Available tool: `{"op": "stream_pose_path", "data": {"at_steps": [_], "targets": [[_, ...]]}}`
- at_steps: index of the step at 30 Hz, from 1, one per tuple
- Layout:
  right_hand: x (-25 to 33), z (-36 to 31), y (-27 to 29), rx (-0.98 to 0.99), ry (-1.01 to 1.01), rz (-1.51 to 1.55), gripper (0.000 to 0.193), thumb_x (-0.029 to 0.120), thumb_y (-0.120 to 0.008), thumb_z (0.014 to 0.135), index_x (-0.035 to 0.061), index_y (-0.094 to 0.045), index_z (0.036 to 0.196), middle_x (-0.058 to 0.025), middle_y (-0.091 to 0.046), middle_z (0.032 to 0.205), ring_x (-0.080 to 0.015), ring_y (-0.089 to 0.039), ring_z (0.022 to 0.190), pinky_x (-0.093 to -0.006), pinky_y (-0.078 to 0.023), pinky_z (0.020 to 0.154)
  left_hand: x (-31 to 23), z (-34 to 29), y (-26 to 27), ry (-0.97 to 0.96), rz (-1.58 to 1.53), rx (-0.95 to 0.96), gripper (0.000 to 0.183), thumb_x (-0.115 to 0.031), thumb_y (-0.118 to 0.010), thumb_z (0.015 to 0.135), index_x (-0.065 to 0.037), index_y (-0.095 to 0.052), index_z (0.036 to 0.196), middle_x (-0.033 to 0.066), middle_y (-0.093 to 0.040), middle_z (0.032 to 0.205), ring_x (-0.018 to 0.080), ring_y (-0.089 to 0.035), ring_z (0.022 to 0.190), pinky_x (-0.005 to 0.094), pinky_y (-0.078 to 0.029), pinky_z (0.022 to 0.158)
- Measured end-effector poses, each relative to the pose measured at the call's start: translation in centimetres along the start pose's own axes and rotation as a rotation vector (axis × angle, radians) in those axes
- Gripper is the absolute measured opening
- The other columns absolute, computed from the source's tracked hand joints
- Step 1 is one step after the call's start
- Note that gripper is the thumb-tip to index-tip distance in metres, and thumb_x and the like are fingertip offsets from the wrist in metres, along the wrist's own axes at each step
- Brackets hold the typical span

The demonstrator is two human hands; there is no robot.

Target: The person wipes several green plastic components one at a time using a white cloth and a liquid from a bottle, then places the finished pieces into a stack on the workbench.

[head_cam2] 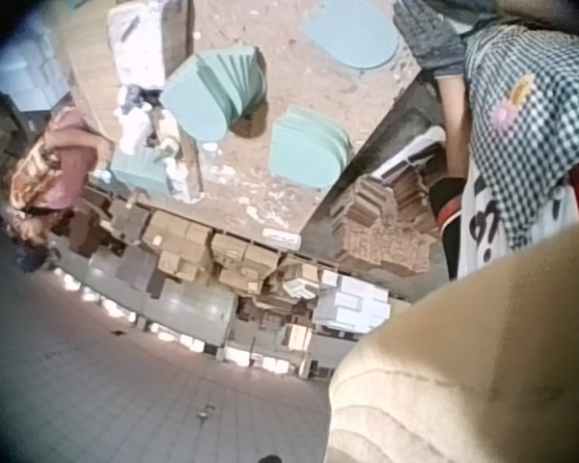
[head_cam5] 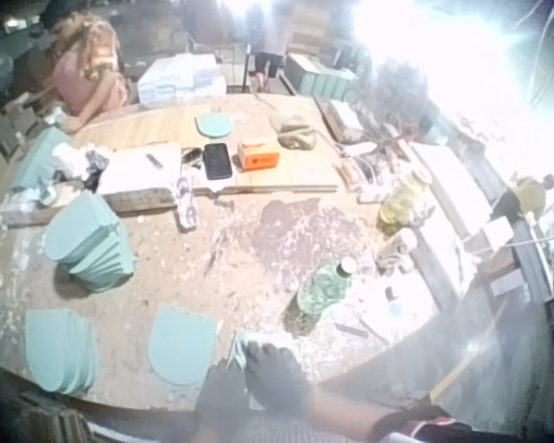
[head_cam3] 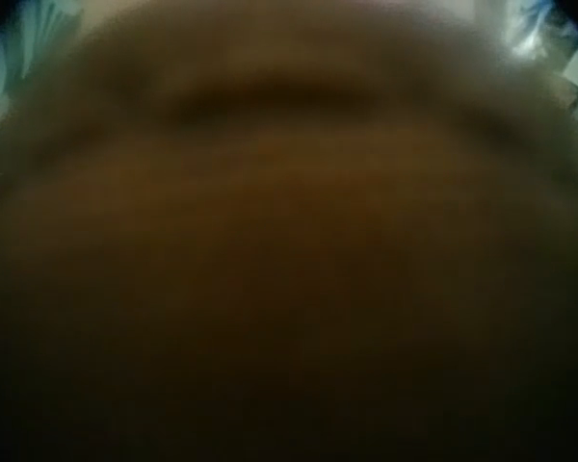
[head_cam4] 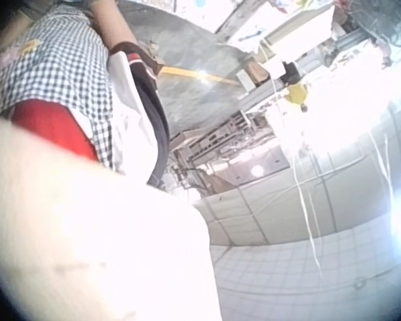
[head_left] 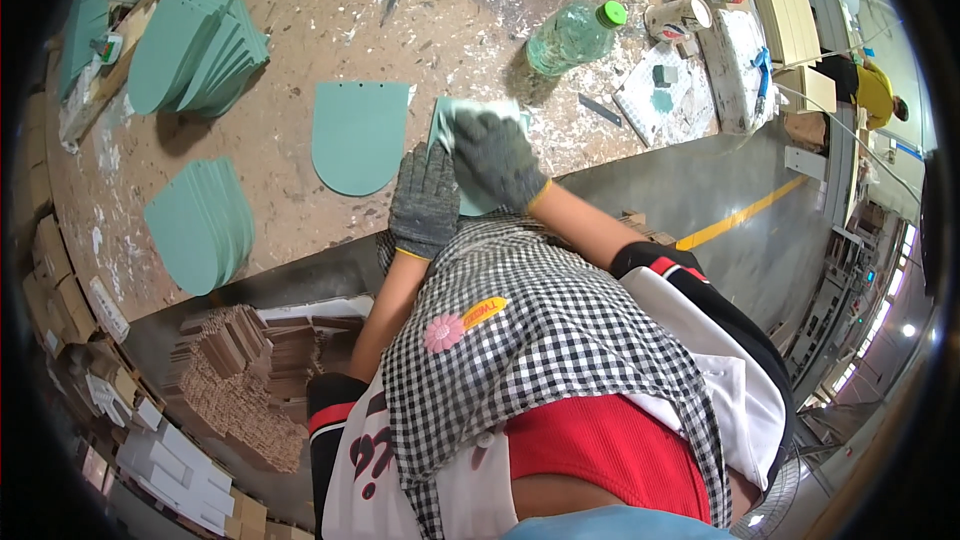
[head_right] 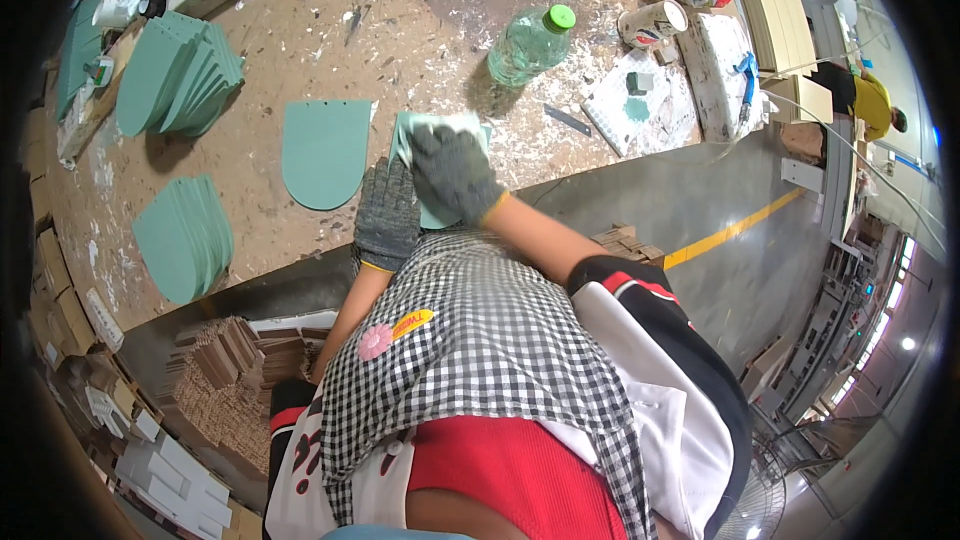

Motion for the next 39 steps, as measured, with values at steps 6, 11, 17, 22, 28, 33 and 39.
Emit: {"op": "stream_pose_path", "data": {"at_steps": [6, 11, 17, 22, 28, 33, 39], "targets": [[0.8, 2.1, 1.6, -0.094, 0.043, -0.13, 0.038, 0.028, -0.06, 0.093, 0.0042, -0.064, 0.122, -0.0107, -0.061, 0.121, -0.0275, -0.061, 0.099, -0.0429, -0.051, 0.072, 0.3, -0.2, -0.4, 0.026, -0.03, -0.02, 0.046, -0.015, -0.059, 0.09, 0.006, -0.057, 0.131, 0.0224, -0.053, 0.144, 0.0407, -0.047, 0.137, 0.0551, -0.035, 0.116], [0.7, 2.7, 2.2, -0.144, 0.084, -0.008, 0.038, 0.034, -0.058, 0.095, 0.0115, -0.064, 0.126, -0.0075, -0.06, 0.125, -0.0253, -0.06, 0.102, -0.0418, -0.051, 0.074, 0.0, -0.1, 0.1, 0.005, -0.044, -0.146, 0.038, -0.011, -0.061, 0.088, 0.005, -0.06, 0.122, 0.0237, -0.056, 0.138, 0.0412, -0.052, 0.131, 0.0556, -0.04, 0.113], [1.5, 1.7, 1.1, -0.129, 0.019, -0.019, 0.04, 0.03, -0.062, 0.09, 0.0108, -0.065, 0.125, -0.0085, -0.06, 0.126, -0.0271, -0.061, 0.102, -0.0421, -0.051, 0.075, 0.2, -0.5, -0.6, 0.063, -0.1, -0.173, 0.034, -0.009, -0.059, 0.088, 0.004, -0.061, 0.119, 0.0236, -0.058, 0.132, 0.0414, -0.053, 0.13, 0.0559, -0.041, 0.112], [0.0, 2.7, 1.4, -0.145, -0.072, 0.022, 0.051, 0.036, -0.065, 0.089, 0.0078, -0.061, 0.131, -0.01, -0.058, 0.131, -0.0287, -0.061, 0.104, -0.0437, -0.053, 0.076, -0.5, 0.3, 0.8, -0.005, -0.022, -0.177, 0.035, -0.009, -0.06, 0.086, 0.003, -0.062, 0.118, 0.0228, -0.06, 0.131, 0.0406, -0.054, 0.128, 0.0551, -0.042, 0.111], [-0.1, -3.4, -1.3, -0.066, 0.131, -0.093, 0.048, 0.03, -0.061, 0.091, 0.0111, -0.058, 0.135, -0.0087, -0.055, 0.133, -0.0261, -0.058, 0.108, -0.0404, -0.052, 0.08, -0.5, 0.6, 1.1, -0.035, -0.065, -0.083, 0.039, -0.015, -0.06, 0.083, -0.009, -0.066, 0.122, 0.0201, -0.054, 0.143, 0.04, -0.049, 0.135, 0.0565, -0.036, 0.115], [-2.2, -3.4, 1.4, -0.096, 0.014, -0.097, 0.045, 0.036, -0.056, 0.096, 0.0124, -0.059, 0.134, -0.0057, -0.057, 0.132, -0.0246, -0.058, 0.107, -0.0389, -0.051, 0.079, -0.4, 0.2, 1.0, -0.028, -0.031, -0.031, 0.04, -0.015, -0.059, 0.083, -0.012, -0.066, 0.123, 0.0193, -0.05, 0.147, 0.0415, -0.045, 0.138, 0.0581, -0.034, 0.116], [-2.2, -3.4, -0.3, -0.143, -0.115, -0.049, 0.048, 0.038, -0.059, 0.094, 0.0123, -0.059, 0.134, -0.0068, -0.056, 0.135, -0.0247, -0.059, 0.109, -0.0394, -0.052, 0.079, -0.3, 0.3, 0.4, -0.018, -0.046, -0.083, 0.045, -0.007, -0.058, 0.08, -0.015, -0.068, 0.123, 0.0164, -0.053, 0.145, 0.0403, -0.047, 0.138, 0.0578, -0.035, 0.116]]}}
Point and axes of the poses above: each hand's wrist, its own z-axis towards the middle knuckle, its own y-axis out of the back of the hand, x = y × z, the point moved 3 cm from there along z, towards the middle knuckle
